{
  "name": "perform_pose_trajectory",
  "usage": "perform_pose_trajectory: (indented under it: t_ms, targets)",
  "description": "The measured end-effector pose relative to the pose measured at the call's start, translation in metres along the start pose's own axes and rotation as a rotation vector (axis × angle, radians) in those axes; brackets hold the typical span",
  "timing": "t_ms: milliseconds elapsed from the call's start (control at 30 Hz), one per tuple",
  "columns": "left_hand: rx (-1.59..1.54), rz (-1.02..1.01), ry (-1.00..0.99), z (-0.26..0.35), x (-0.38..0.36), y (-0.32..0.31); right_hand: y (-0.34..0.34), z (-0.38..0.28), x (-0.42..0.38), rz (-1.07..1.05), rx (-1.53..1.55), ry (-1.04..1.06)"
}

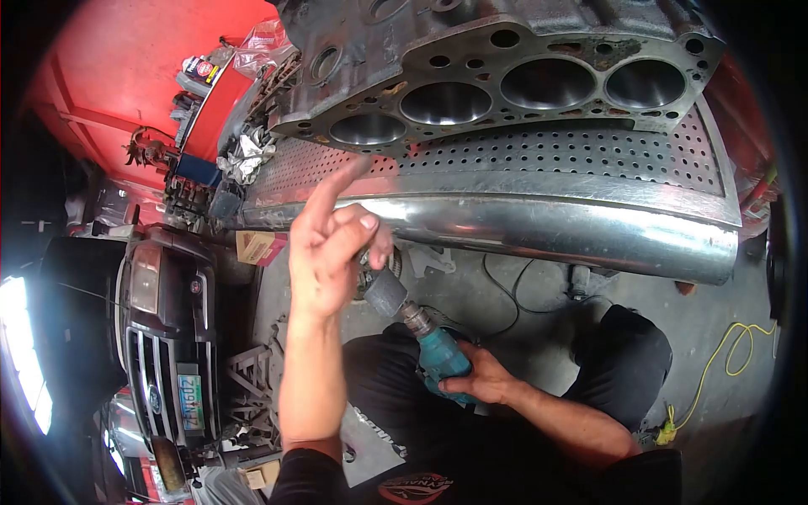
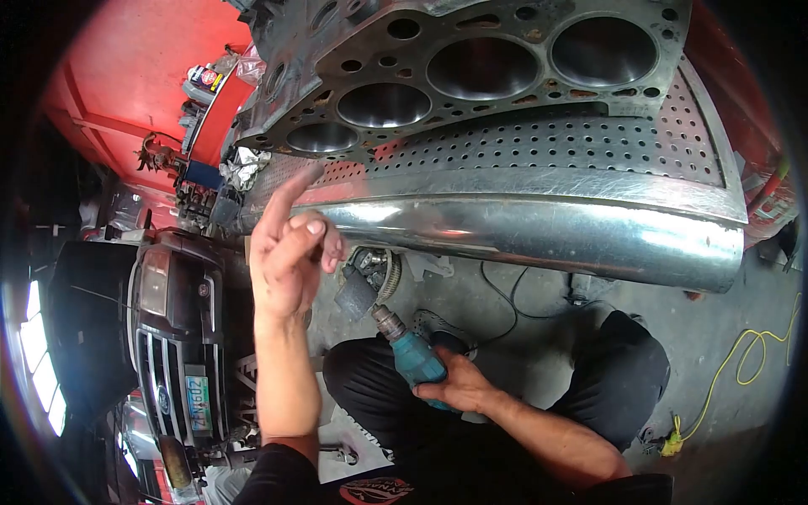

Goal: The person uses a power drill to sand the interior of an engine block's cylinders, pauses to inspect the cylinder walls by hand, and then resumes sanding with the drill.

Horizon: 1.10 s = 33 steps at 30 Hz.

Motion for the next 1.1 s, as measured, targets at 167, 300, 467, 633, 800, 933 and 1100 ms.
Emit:
perform_pose_trajectory:
  t_ms: [167,300,467,633,800,933,1100]
  targets:
    - [-0.871,-0.267,0.137,-0.012,0.036,-0.048,-0.012,0.011,0.005,-0.038,0.039,-0.011]
    - [-1.079,-0.296,0.121,-0.016,0.045,-0.060,-0.011,0.010,0.005,-0.016,-0.033,-0.006]
    - [-1.100,-0.240,0.122,-0.018,0.022,-0.054,-0.008,0.006,0.002,-0.015,0.011,-0.044]
    - [-1.117,-0.231,0.113,-0.019,0.015,-0.056,-0.007,0.004,0.003,-0.024,0.051,-0.048]
    - [-0.868,-0.137,0.133,-0.022,0.013,-0.055,-0.008,0.009,0.005,0.000,0.047,-0.025]
    - [1.052,0.248,-0.440,0.005,0.023,-0.033,-0.008,0.005,0.004,0.002,0.024,-0.028]
    - [1.673,0.211,-0.598,0.023,0.034,-0.009,-0.012,0.004,0.005,-0.005,0.045,-0.010]
Point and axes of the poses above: each hand's wrist, its own x-axis towards the middle knuckle, its own y-axis out of the back of the hand, z = x × y, the point moved 3 cm from there along x, towards the middle knuckle, and after that the axes turned 13 degrees about z, right-handed, at the moved point
